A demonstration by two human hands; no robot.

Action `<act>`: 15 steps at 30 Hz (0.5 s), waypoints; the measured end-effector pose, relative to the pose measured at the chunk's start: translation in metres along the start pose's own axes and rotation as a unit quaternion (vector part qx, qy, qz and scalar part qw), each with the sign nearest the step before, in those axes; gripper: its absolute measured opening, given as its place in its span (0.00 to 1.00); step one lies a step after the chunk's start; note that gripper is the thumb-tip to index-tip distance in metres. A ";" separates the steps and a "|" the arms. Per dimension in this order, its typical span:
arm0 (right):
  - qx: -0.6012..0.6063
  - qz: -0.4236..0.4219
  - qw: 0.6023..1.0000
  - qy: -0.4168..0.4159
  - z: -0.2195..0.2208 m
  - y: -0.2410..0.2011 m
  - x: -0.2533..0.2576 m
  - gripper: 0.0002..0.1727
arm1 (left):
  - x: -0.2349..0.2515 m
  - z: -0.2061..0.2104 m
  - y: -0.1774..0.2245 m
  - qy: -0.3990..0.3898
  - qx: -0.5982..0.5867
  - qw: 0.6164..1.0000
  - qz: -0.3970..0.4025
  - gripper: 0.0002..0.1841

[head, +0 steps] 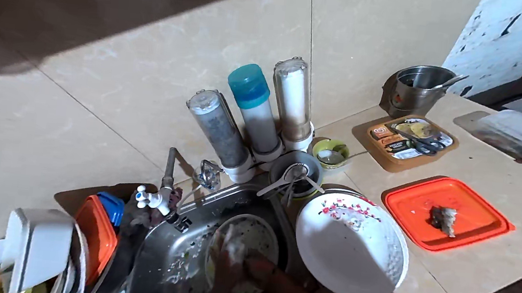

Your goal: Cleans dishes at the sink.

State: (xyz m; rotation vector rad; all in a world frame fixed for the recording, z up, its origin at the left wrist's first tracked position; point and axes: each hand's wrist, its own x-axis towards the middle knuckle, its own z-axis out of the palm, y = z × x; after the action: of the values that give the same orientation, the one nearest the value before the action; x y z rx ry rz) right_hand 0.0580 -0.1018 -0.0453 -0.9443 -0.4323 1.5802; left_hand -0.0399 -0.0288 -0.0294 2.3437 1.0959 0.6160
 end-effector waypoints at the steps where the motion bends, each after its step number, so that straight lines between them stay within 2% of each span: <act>1: -0.030 0.027 0.999 0.005 0.001 -0.002 -0.001 0.19 | 0.004 -0.002 -0.008 0.042 0.006 0.998 -0.039 0.30; 3: -0.060 0.047 0.997 -0.010 0.000 -0.002 0.001 0.21 | 0.015 -0.009 -0.014 0.102 0.027 0.987 -0.124 0.27; 4: -0.061 0.047 0.997 -0.017 0.000 0.000 0.003 0.21 | 0.016 -0.011 -0.011 0.106 0.050 0.985 -0.126 0.27; 5: -0.060 0.042 0.997 -0.019 -0.001 0.003 0.005 0.21 | 0.013 -0.011 -0.002 0.094 0.057 0.990 -0.092 0.27; 8: -0.043 -0.013 0.999 -0.014 -0.002 0.013 0.007 0.21 | 0.006 0.006 0.010 0.071 0.040 0.993 0.085 0.25; 9: -0.040 -0.021 0.999 -0.010 -0.002 0.012 0.006 0.21 | 0.007 0.009 0.006 0.065 0.016 0.993 0.100 0.26; 10: -0.039 -0.023 0.999 -0.007 -0.001 0.009 0.005 0.20 | 0.009 0.008 -0.003 0.064 -0.003 0.994 0.088 0.28; 12: -0.017 -0.008 1.000 -0.005 0.003 0.002 0.002 0.21 | 0.014 -0.001 -0.017 0.094 -0.030 0.995 0.005 0.29; 14: 0.044 0.010 0.999 0.007 0.007 -0.004 0.000 0.22 | 0.017 -0.006 -0.016 0.121 -0.020 0.989 -0.077 0.29; 15: 0.082 0.005 0.996 0.018 0.008 -0.004 0.002 0.22 | 0.013 -0.003 -0.011 0.121 0.002 0.989 -0.082 0.29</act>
State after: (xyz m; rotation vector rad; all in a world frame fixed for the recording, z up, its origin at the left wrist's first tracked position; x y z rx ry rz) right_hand 0.0545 -0.0977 -0.0384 -0.8495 -0.2681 1.5795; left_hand -0.0397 -0.0115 -0.0310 2.1952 1.3816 0.8518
